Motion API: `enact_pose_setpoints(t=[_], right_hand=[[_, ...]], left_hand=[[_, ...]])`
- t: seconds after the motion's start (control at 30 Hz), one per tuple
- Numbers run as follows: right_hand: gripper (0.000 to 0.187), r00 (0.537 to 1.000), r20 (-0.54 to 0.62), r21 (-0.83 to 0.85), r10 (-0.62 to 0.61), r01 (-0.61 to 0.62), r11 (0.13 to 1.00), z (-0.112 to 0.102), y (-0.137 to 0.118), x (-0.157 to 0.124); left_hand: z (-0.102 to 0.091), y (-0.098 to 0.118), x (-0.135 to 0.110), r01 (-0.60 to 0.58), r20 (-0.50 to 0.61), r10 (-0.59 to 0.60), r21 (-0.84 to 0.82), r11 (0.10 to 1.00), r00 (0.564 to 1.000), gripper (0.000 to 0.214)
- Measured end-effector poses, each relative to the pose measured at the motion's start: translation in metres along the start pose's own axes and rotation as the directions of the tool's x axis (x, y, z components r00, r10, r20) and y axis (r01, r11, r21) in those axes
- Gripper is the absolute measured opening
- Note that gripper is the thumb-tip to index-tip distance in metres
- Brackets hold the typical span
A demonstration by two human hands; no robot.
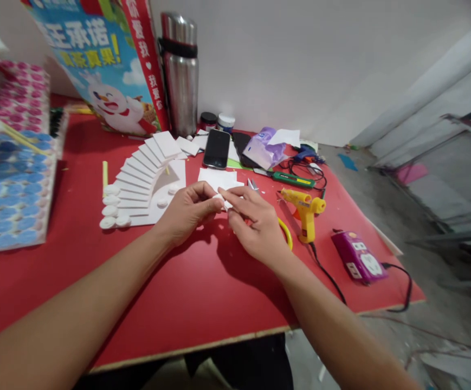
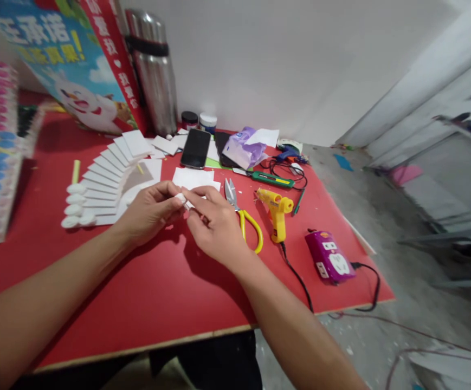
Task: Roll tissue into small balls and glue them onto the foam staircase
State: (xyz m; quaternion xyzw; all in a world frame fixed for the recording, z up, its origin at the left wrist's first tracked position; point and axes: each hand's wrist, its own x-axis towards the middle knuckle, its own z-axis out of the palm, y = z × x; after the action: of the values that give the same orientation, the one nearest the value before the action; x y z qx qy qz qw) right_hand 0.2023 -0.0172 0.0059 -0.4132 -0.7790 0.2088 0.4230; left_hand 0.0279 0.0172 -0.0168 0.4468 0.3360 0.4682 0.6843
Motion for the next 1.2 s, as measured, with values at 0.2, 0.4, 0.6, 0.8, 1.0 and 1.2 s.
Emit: enact_pose_setpoints(t=[0.2,0.4,0.6,0.8,1.0,1.2], right_hand=[[0.029,0.897,0.045,0.596,0.44,-0.378,0.709,-0.0039,-0.002,0.0051],[0.031,0.838,0.113,0.675,0.534,-0.459,0.578,0.0,0.0025,0.0063],[0.03,0.89,0.035,0.469,0.455,-0.417,0.779,0.0,0.0017,0.0061],[0.026,0.95,-0.046,0.277,0.308,-0.284,0.918,-0.0023,0.0015,0.0057],[0.033,0.949,0.015,0.368,0.316,-0.299,0.88,-0.0071,0.0017,0.0049],[0.015,0.941,-0.086,0.303,0.326,-0.287,0.909,-0.0088,-0.0015,0.0055]], left_hand=[[0.0,0.0016,0.0023,0.044,0.077,-0.035,-0.128,0.991,0.996,0.038],[-0.0016,0.0001,0.0002,0.053,0.096,-0.051,-0.017,0.998,0.994,0.023],[0.0005,0.0028,-0.0017,0.002,0.053,-0.005,0.051,0.999,0.999,0.023],[-0.0004,0.0023,-0.0015,-0.018,0.055,0.015,0.058,0.998,0.998,0.025],[-0.0021,0.0024,-0.0014,-0.022,0.086,0.02,0.02,1.0,0.996,0.026],[0.0014,0.0044,-0.0035,0.014,0.077,-0.016,0.031,0.999,0.997,0.022]])
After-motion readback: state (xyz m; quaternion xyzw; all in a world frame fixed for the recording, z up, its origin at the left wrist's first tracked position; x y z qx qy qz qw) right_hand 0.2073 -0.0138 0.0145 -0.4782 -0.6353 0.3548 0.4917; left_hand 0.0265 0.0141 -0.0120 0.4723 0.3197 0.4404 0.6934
